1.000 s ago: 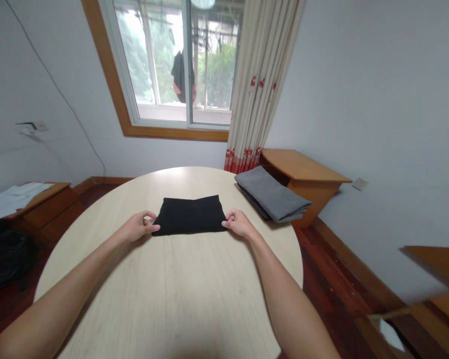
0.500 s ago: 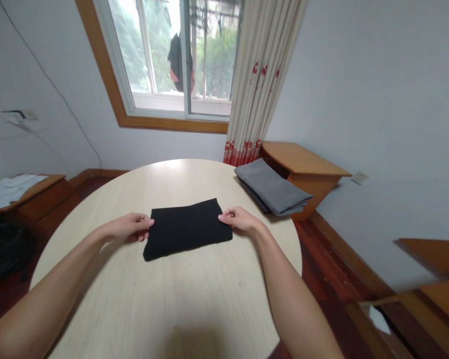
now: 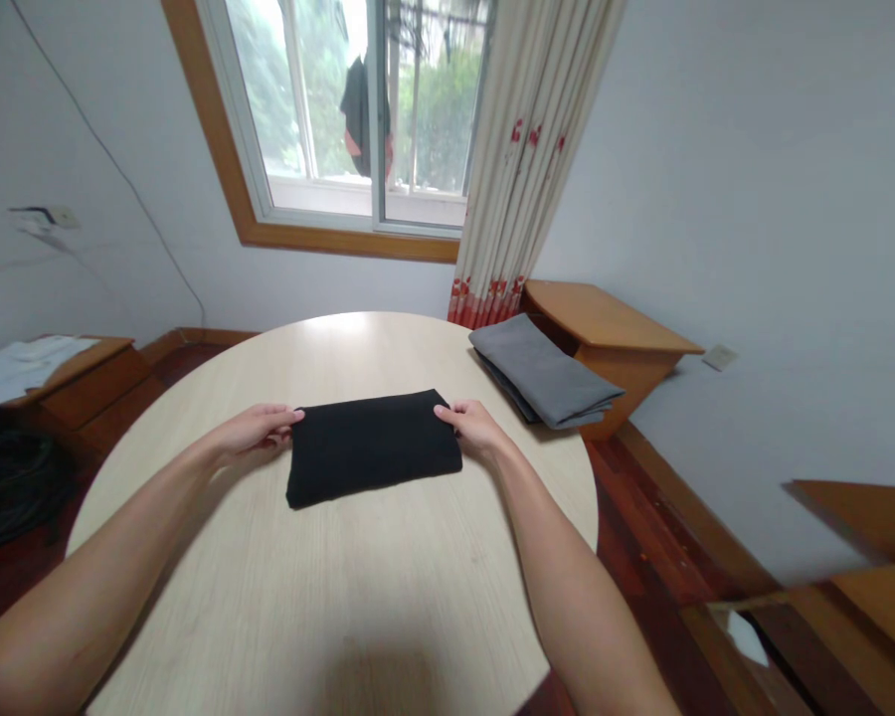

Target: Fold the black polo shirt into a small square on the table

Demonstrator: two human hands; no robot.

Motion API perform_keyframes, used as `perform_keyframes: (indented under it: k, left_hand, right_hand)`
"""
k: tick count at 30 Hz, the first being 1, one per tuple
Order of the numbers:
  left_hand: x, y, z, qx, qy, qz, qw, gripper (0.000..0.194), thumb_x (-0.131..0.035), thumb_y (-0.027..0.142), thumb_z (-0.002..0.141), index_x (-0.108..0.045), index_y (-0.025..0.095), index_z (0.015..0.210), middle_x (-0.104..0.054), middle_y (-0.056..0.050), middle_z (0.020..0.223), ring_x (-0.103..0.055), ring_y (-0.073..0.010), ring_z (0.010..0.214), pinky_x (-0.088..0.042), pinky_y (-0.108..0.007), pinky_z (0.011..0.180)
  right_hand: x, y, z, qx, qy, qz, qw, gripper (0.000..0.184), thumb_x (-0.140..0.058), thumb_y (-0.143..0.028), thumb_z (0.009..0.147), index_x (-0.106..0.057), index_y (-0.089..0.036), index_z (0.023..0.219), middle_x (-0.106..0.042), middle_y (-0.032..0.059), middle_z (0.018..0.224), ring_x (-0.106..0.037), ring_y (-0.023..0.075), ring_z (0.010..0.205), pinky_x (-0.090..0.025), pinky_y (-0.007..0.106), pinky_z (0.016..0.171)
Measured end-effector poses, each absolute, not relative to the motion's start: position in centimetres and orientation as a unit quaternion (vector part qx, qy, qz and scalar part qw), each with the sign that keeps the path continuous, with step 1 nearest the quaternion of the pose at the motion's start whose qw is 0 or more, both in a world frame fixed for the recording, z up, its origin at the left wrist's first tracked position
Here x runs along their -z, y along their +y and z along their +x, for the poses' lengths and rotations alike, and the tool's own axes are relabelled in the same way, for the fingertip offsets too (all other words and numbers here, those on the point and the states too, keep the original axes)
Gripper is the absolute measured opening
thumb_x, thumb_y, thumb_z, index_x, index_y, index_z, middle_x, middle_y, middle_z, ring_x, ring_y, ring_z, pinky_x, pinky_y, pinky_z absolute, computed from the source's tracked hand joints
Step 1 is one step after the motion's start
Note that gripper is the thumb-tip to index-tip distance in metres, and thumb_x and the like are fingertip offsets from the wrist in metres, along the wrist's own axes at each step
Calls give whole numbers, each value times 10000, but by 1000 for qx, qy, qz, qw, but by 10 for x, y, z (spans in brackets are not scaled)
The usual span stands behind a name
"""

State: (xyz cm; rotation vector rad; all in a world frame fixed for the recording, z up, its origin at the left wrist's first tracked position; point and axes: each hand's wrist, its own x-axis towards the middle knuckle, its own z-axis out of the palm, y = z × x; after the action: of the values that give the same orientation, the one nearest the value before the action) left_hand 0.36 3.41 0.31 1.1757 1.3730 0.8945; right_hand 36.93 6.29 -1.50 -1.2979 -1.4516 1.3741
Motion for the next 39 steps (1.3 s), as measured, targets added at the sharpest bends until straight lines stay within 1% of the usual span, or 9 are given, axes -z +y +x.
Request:
perform_keyframes:
  k: [3, 6, 8, 10, 13, 18, 26, 32, 39]
  left_hand:
    - [-2, 35, -1, -339, 575, 472, 576, 424, -856, 410, 586, -504, 172, 589, -559, 0, 532, -446, -68, 443, -222, -189, 419]
    - [4, 38, 0, -354, 580, 445, 583, 414, -863, 374, 605, -502, 178, 660, -549, 9, 522, -486, -81, 446, -187, -182, 403]
    - [8, 41, 4, -388, 579, 428, 575, 390, -860, 351, 629, -551, 172, 786, -571, 8, 551, -517, -93, 460, -194, -179, 400]
    - [11, 44, 9, -432, 573, 416, 558, 446, -853, 327, 653, -596, 167, 980, -582, 20, 574, -506, -89, 447, -208, -177, 399]
    - [15, 48, 16, -478, 550, 411, 548, 560, -848, 301, 660, -628, 166, 1157, -576, 34, 588, -458, -72, 425, -226, -180, 399]
    - [13, 52, 15, -498, 537, 403, 549, 436, -896, 348, 566, -751, 102, 895, -657, -48, 671, -486, -76, 494, -259, -193, 419]
    - [7, 53, 7, -530, 564, 446, 450, 560, -937, 508, 390, -732, 132, 750, -725, -81, 733, -636, -190, 677, -479, -283, 579]
    - [7, 47, 12, -500, 576, 470, 444, 625, -908, 537, 414, -708, 141, 854, -669, -29, 673, -608, -160, 606, -458, -261, 534]
    - [13, 51, 10, -485, 593, 502, 401, 480, -870, 472, 530, -686, 143, 827, -569, 16, 607, -525, -126, 507, -420, -264, 504]
  right_hand:
    - [21, 67, 373, -525, -558, -545, 341, 503, -840, -524, 645, -465, -207, 541, -430, -51, 423, -376, 79, 386, -240, 226, 392]
    - [24, 69, 372, -525, -556, -546, 343, 370, -834, -430, 685, -560, -183, 663, -487, -46, 465, -405, 87, 391, -252, 218, 385]
    - [25, 70, 370, -524, -544, -533, 382, 325, -808, -389, 726, -638, -170, 893, -584, -24, 558, -473, 104, 432, -297, 212, 398]
    - [25, 72, 367, -530, -530, -506, 426, 441, -769, -371, 770, -623, -187, 1144, -678, 10, 696, -564, 128, 519, -381, 218, 446]
    - [28, 77, 361, -541, -533, -462, 458, 506, -732, -347, 792, -615, -200, 1262, -739, 49, 882, -658, 160, 704, -492, 248, 583]
    - [32, 86, 355, -525, -531, -476, 465, 371, -742, -285, 752, -732, -175, 1106, -762, 70, 1006, -691, 189, 835, -547, 277, 690]
    - [30, 88, 352, -519, -497, -479, 505, 511, -709, -192, 741, -674, -151, 1250, -776, 68, 901, -707, 195, 734, -571, 304, 664]
    - [33, 87, 353, -496, -531, -488, 483, 518, -706, -242, 740, -678, -174, 1252, -772, 67, 982, -706, 197, 762, -565, 292, 645]
    - [38, 90, 355, -492, -563, -490, 448, 685, -723, -333, 760, -557, -156, 1401, -749, 65, 824, -690, 225, 704, -563, 355, 662]
